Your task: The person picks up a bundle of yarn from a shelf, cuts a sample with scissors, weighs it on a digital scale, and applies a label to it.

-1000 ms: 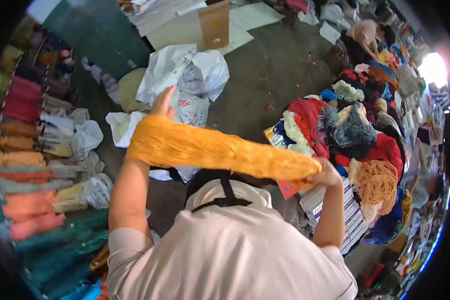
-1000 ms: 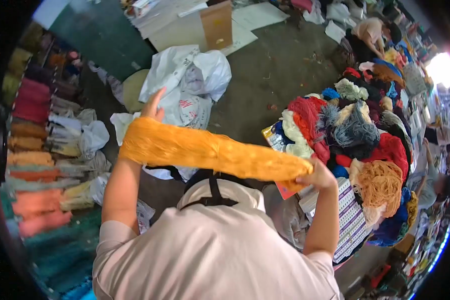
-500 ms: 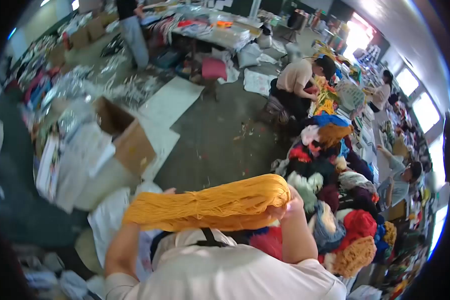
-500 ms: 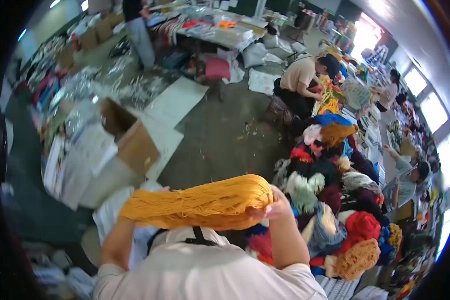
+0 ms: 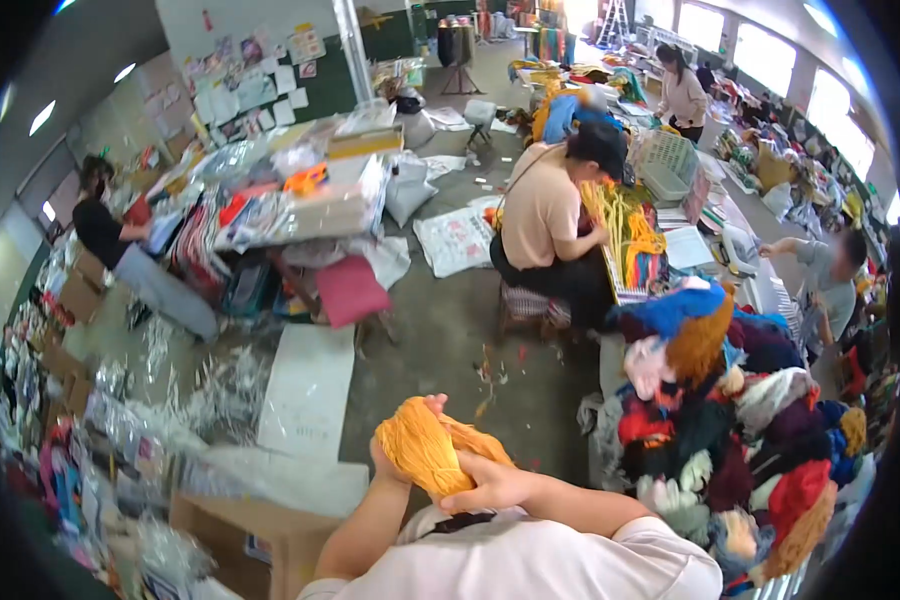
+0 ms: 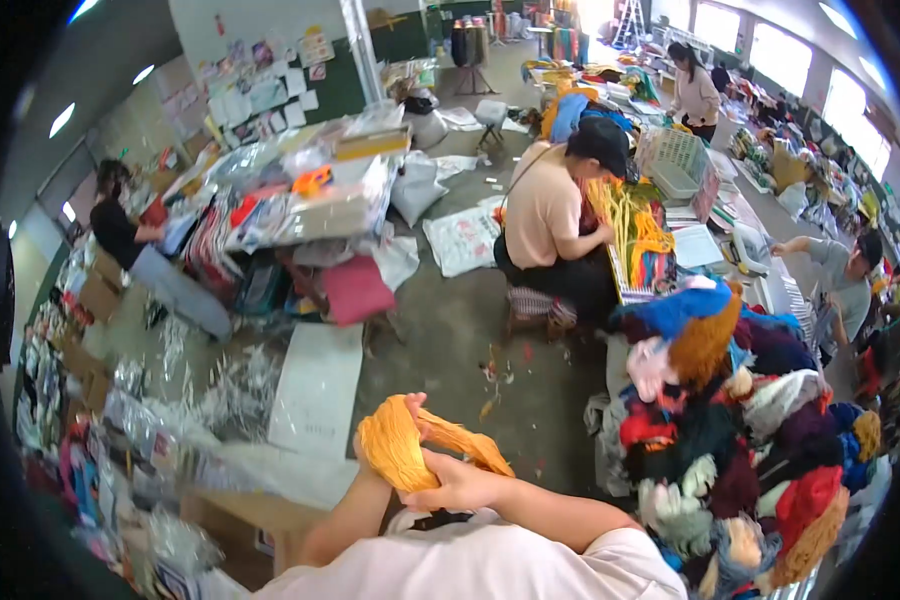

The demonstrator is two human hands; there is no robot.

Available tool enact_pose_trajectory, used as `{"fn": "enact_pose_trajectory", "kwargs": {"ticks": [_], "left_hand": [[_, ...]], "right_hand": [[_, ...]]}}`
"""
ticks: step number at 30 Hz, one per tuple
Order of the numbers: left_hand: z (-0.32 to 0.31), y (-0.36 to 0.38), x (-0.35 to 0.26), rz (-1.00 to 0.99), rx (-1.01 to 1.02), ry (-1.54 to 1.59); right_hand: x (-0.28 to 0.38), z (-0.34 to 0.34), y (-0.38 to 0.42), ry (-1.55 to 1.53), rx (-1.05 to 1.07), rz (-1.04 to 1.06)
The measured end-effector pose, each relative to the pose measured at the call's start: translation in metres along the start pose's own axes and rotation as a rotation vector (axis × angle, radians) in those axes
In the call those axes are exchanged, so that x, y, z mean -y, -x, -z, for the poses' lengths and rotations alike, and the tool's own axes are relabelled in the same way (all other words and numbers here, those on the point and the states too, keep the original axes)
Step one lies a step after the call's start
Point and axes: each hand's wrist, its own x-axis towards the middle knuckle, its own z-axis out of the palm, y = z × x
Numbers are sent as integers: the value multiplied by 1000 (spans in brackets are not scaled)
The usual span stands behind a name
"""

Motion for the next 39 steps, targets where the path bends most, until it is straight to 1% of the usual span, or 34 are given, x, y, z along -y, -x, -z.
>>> {"fn": "enact_pose_trajectory", "kwargs": {"ticks": [1, 2, 3, 4, 5, 7, 8, 9, 10, 11, 12, 13, 14, 15, 16, 18, 19, 20, 21, 22, 23, 24, 25, 26, 27, 28, 29, 32, 33, 34, 36, 37, 38, 39], "left_hand": [[14, -42, -24, 46, -47, 479], [26, -82, -45, 25, -87, 514], [37, -118, -65, 1, 16, 433], [42, -154, -84, -35, 123, 361], [54, -188, -94, -45, 85, 260], [62, -260, -102, -90, 105, 352], [62, -296, -113, -137, 121, 427], [63, -334, -120, -96, -49, 451], [81, -379, -119, -97, -41, 450], [101, -427, -114, 0, -29, 472], [121, -476, -113, 99, -16, 495], [111, -522, -122, 203, -150, 571], [133, -568, -120, 262, -4, 651], [147, -625, -119, 311, 163, 733], [140, -672, -129, 361, 166, 650], [126, -754, -145, 529, 295, 629], [118, -791, -147, 624, 358, 554], [112, -824, -144, 748, 429, 452], [106, -854, -137, 879, 499, 355], [101, -882, -134, 999, 496, 281], [95, -911, -134, 1115, 500, 204], [95, -944, -133, 1135, 470, 95], [105, -980, -128, 1158, 464, 92], [116, -1019, -121, 1128, 469, 59], [125, -1060, -113, 1093, 478, 24], [135, -1101, -109, 1035, 467, -24], [143, -1144, -105, 1040, 468, -34], [154, -1272, -108, 979, 431, -67], [155, -1313, -111, 985, 434, -77], [157, -1353, -113, 946, 457, -155], [167, -1422, -111, 899, 480, -335], [168, -1454, -110, 884, 441, -471], [171, -1483, -111, 865, 407, -606], [175, -1512, -109, 873, 426, -565]], "right_hand": [[25, 30, -16, -6, -51, 2], [35, 62, -39, -77, -86, 41], [45, 97, -58, -134, -122, 68], [75, 126, -72, -169, -109, 49], [93, 157, -84, -163, -122, 36], [119, 221, -115, -213, -99, 105], [121, 257, -129, -139, -112, 3], [121, 293, -147, 208, -93, 67], [124, 330, -164, 557, -73, 132], [129, 363, -181, 750, -61, 130], [124, 403, -206, 762, -69, 131], [112, 450, -230, 550, -39, -71], [107, 487, -255, 331, -13, -263], [110, 517, -277, 153, -273, -181], [77, 577, -301, -52, -460, -153], [117, 645, -348, -527, -594, 17], [138, 685, -366, -579, -510, -24], [171, 710, -382, -600, -371, 100], [199, 738, -395, -612, -315, 134], [190, 779, -403, -1172, 81, 249], [214, 805, -421, -948, -77, 342], [242, 835, -438, -714, -234, 417], [259, 870, -450, -743, -300, 494], [275, 907, -460, -761, -362, 572], [291, 945, -466, -681, -443, 602], [309, 984, -474, -648, -483, 558], [327, 1022, -483, -617, -522, 512], [373, 1140, -523, -756, -545, 499], [390, 1174, -542, -905, -618, 503], [403, 1214, -558, -919, -625, 519], [419, 1290, -583, -1162, -631, 592], [449, 1313, -592, -1175, -783, 495], [460, 1341, -600, -1121, -812, 450], [469, 1368, -608, -1065, -840, 408]]}}
